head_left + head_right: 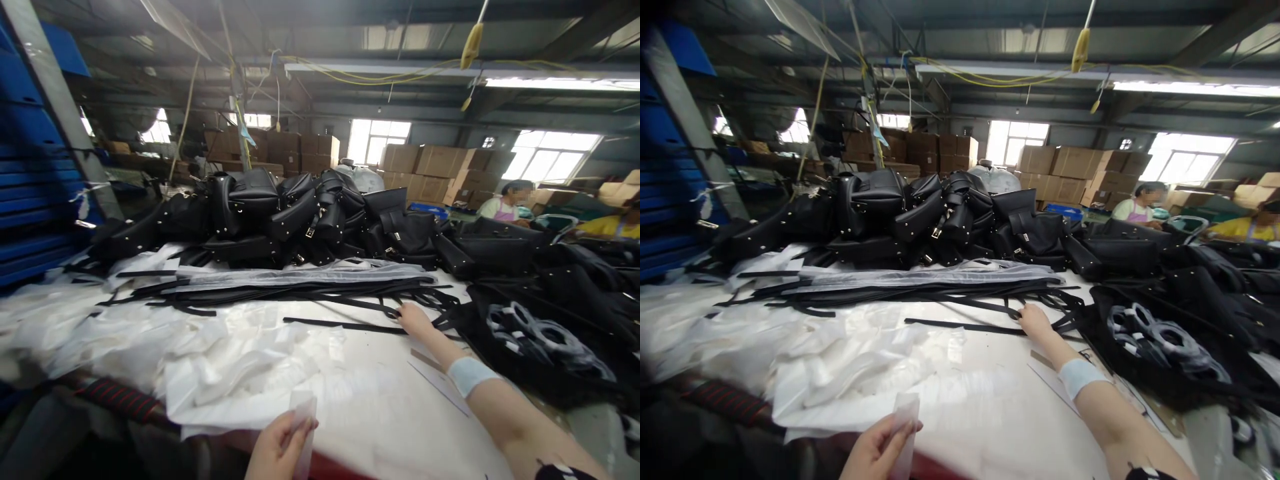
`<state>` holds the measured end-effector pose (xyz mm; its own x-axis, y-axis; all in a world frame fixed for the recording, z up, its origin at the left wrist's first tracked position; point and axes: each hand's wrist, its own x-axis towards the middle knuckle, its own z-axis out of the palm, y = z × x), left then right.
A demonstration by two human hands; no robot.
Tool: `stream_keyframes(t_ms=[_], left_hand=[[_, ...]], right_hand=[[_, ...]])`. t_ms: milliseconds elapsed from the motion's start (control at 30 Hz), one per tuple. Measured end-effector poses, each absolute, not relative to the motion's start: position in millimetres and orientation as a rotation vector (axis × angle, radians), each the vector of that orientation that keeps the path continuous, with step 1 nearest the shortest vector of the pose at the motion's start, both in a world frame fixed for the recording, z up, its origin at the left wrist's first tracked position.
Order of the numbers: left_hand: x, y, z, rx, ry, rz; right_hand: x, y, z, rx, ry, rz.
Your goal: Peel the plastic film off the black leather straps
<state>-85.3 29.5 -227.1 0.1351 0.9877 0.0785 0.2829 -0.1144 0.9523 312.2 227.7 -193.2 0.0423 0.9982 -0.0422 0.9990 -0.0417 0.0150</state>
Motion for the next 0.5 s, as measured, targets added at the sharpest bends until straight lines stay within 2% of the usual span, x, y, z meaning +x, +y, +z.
stream_keyframes(t_ms=[133,333,500], left_hand=[[-82,23,-217,1.729,1.242,0.996],[-55,30,-149,2.26,1.111,0.951],[-17,56,-135,2.585,0.763,0.744]], right_hand=[[291,194,-173,2.194,2.366,-0.084],[244,117,-137,1.788,2.868,-0.793],[246,83,-111,1.436,2.943,-1.052]])
